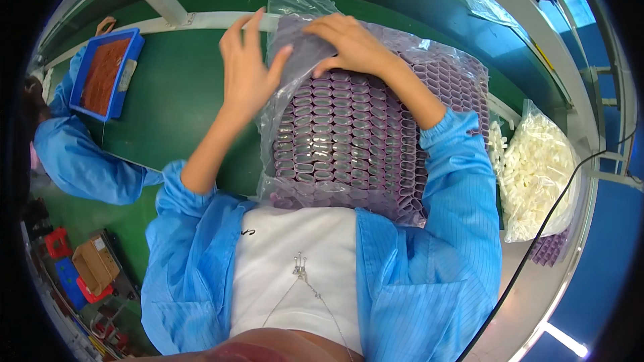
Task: The person places white cylindrical objects into purple capsule halves and then closes them. The person works at a green table, handling a stack of purple capsule shells and a bag of white objects, assembling them one by one.
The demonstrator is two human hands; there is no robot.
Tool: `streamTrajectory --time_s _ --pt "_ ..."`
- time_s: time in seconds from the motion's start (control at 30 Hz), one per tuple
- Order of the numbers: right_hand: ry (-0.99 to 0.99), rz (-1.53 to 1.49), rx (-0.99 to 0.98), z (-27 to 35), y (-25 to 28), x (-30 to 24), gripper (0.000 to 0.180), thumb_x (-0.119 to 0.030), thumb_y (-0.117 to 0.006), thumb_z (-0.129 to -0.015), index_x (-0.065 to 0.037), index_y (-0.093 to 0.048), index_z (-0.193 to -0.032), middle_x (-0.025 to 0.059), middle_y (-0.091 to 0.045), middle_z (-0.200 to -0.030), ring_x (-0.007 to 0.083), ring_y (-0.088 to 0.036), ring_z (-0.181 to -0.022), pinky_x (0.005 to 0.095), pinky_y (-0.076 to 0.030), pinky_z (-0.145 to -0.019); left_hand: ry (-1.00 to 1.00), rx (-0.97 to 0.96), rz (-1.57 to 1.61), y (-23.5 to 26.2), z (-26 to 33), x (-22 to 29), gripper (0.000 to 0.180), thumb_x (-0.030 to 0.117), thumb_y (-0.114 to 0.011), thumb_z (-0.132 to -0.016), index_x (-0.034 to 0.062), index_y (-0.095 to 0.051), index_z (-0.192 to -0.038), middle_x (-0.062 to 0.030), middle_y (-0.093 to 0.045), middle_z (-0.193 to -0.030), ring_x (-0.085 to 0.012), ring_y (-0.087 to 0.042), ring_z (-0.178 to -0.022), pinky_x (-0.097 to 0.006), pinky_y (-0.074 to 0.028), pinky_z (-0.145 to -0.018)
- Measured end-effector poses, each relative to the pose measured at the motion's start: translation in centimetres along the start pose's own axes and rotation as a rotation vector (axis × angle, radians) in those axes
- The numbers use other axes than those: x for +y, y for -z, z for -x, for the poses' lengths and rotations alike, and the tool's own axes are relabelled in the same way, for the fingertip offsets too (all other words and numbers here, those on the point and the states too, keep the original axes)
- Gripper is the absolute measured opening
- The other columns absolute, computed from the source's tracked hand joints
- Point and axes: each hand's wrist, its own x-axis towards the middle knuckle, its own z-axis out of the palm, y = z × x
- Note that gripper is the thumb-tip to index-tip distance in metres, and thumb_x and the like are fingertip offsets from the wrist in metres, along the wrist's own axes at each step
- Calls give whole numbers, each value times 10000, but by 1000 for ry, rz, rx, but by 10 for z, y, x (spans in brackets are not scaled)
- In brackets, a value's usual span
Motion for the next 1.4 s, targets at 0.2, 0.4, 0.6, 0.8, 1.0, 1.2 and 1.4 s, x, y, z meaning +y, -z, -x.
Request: streamTrajectory --time_s 0.2,0.4,0.6,0.8,1.0,1.2,1.4 --pt "-362 72 92 64 21 50 289 -227 -672 -786 -29 -615 -988 129 -609 -936 310 -560 -912 392 -455 -787 -420 -478 387 -123 -63 6 348 339 -590 -870 13 -603 -991 -166 -610 -931 -321 -576 -939 -436 -407 -924" --pt "-432 149 203 72 -4 50 143 -178 -555 -879 -39 -552 -847 133 -602 -811 326 -581 -760 407 -460 -643 -428 -343 379 -133 -61 -4 334 318 -561 -900 35 -533 -725 -146 -541 -585 -343 -550 -559 -439 -423 -527" --pt "-525 212 216 71 -9 49 172 -220 -515 -907 -60 -520 -843 133 -605 -776 342 -597 -724 430 -460 -596 -254 -197 86 -48 -79 -106 327 303 -580 -895 64 -530 -678 -157 -515 -500 -358 -539 -470 -424 -405 -410" --pt "-544 261 240 71 -12 54 220 -269 -493 -931 -73 -523 -836 133 -616 -745 358 -595 -670 448 -459 -551 -57 -69 -411 27 -44 -188 335 339 -540 -910 76 -564 -703 -151 -585 -561 -362 -592 -526 -447 -454 -462" --pt "-625 361 210 73 -12 58 230 -288 -475 -938 -82 -541 -859 143 -627 -705 361 -613 -664 454 -482 -547 200 -145 -710 61 -9 -211 373 400 -476 -923 100 -583 -729 -163 -616 -607 -383 -616 -592 -488 -482 -518" --pt "-639 330 139 63 -8 56 263 -305 -477 -936 -64 -540 -851 142 -639 -751 361 -619 -701 461 -484 -586 174 -384 -752 38 3 -226 309 362 -559 -878 59 -599 -839 -175 -648 -774 -367 -638 -748 -467 -508 -629" --pt "-229 293 -8 31 22 65 371 -395 -567 -867 -43 -485 -790 110 -547 -804 316 -559 -817 410 -447 -714 -186 -303 36 -32 -42 -109 514 385 -649 -825 41 -556 -1196 -205 -531 -1209 -353 -476 -1163 -417 -401 -965"
